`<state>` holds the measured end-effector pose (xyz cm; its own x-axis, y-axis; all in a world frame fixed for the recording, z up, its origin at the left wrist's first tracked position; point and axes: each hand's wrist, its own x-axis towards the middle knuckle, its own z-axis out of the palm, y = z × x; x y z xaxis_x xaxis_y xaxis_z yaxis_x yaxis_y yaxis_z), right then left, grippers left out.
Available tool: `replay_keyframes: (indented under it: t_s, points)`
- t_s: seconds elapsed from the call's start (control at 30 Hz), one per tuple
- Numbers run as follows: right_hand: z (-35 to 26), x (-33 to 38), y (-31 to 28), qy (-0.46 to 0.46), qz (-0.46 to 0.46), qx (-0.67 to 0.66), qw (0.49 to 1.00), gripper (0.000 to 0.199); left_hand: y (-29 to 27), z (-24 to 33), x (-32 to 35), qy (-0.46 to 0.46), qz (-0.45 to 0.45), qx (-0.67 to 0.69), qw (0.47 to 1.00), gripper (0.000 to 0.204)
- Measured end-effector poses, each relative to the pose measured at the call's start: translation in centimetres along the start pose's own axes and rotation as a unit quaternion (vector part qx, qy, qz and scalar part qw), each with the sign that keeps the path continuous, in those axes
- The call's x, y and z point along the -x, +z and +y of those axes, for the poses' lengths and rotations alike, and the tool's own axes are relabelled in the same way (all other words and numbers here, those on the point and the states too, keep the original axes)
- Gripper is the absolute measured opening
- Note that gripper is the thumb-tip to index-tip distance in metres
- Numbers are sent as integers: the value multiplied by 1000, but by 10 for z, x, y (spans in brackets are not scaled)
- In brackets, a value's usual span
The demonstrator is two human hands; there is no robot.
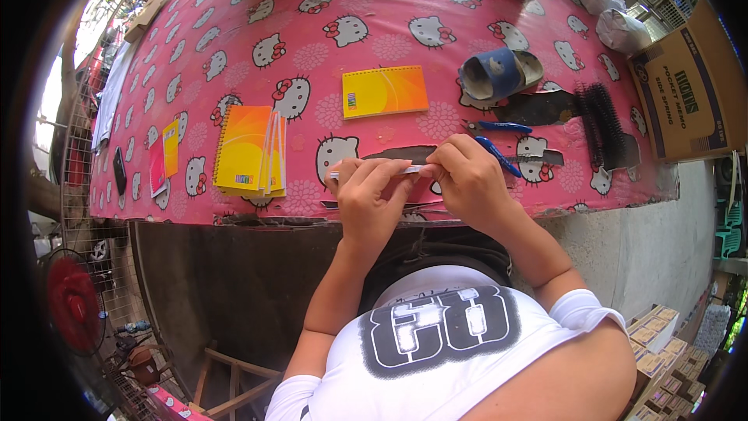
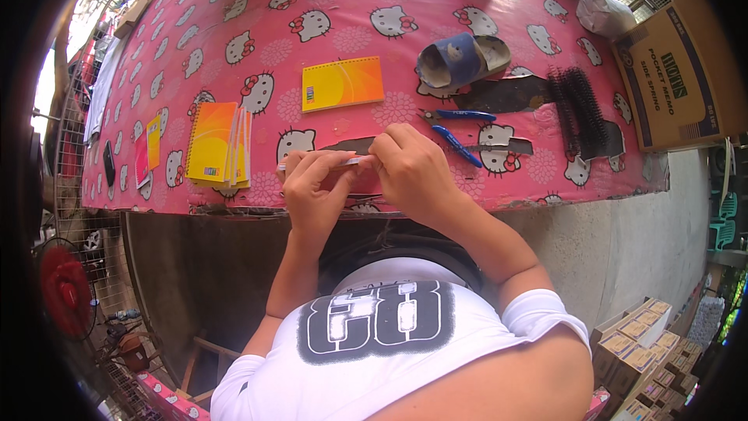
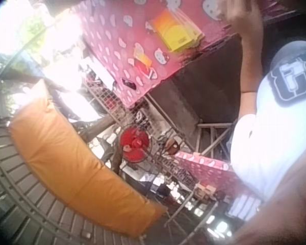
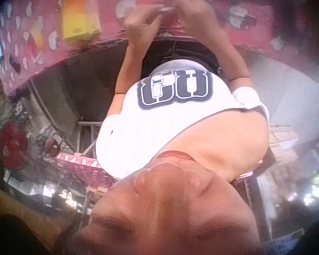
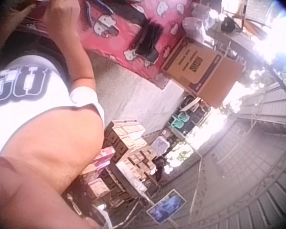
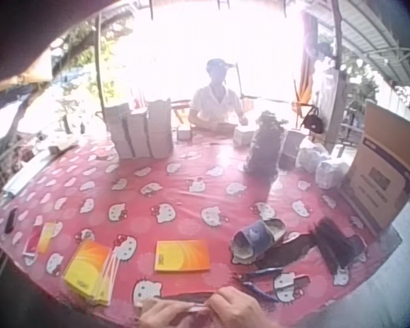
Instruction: The person trims the excess spiral binding wire from several small yellow and orange notebooks using a pair of blue-handled pliers.
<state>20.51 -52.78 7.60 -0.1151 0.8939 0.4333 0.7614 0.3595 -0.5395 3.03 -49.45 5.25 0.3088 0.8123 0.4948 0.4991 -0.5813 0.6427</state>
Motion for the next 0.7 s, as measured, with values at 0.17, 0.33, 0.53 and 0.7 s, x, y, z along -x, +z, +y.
replay_keyframes:
  t_s: [0.17, 0.33, 0.53, 0.7]
  points:
    - [72, -28, -44, 130, 39, -5, 991, 29, -5, -11, 6, 8, -1, 15, 1000, 26]
    - [186, -39, -81, 15, -36, 76, 996, 54, -7, -12, 1, -1, 6, 42, 999, 37]
    - [145, -40, -60, 83, 15, 50, 995, 49, -3, -21, 9, 29, 56, -30, 998, 42]
    - [79, -39, -42, 76, -156, -220, 960, 57, -1, -19, 11, -14, 69, -1, 998, 38]
